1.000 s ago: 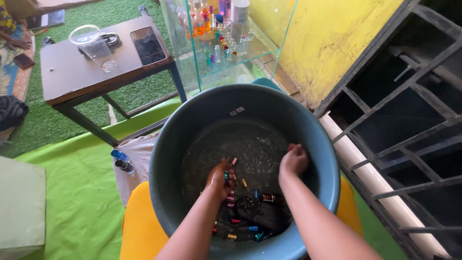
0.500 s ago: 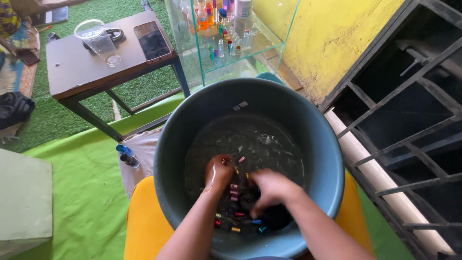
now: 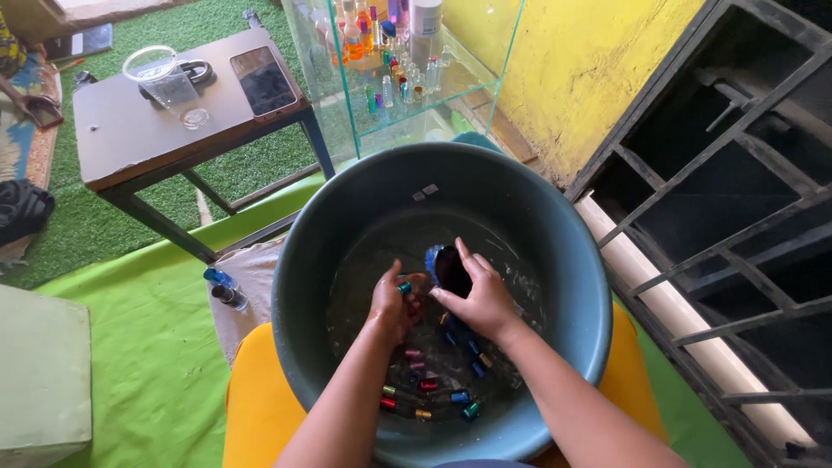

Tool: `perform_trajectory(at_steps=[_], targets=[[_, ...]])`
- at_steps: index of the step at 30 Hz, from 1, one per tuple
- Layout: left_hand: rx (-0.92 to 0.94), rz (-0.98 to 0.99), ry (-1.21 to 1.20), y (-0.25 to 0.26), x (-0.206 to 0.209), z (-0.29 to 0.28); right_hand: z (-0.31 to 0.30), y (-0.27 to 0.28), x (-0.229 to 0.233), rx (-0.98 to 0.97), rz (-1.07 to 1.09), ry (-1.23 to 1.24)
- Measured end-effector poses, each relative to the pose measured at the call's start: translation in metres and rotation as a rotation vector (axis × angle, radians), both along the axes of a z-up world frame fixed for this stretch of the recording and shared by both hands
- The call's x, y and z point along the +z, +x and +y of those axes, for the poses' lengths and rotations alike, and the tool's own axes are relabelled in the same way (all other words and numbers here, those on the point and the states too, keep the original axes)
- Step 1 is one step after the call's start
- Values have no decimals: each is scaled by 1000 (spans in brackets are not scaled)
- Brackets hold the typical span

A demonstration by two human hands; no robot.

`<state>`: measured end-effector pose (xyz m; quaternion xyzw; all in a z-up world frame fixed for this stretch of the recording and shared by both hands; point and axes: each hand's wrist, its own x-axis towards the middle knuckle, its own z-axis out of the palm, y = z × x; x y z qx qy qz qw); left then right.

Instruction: Washing and rinsing small perfume bottle components in a basin of water

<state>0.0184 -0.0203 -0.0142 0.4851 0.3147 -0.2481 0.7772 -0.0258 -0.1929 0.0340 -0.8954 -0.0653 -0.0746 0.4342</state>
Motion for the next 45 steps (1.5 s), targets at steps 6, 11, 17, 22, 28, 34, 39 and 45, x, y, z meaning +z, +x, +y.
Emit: perform_trajectory(at_steps=[6, 11, 17, 22, 28, 34, 39, 45], targets=[[124, 69, -102, -4, 13, 5, 33, -17, -5, 247, -65, -13], [149, 85, -200, -1, 7, 3, 23, -3, -25, 192, -107, -23], [126, 80, -184, 1, -8, -1, 14, 2, -29, 274, -80, 21], [117, 88, -162, -13, 44, -7, 16, -2, -23, 248, 63, 123], [70, 42, -47, -15, 23, 1, 18, -2, -17, 239, 210, 222], [-17, -10, 307, -35, 98, -11, 15, 1, -23, 230, 192, 212], [-85, 51, 381, -55, 136, -14, 20, -3, -20, 193, 220, 197], [101, 16, 250, -23, 31, -8, 23, 1, -28, 234, 160, 194]])
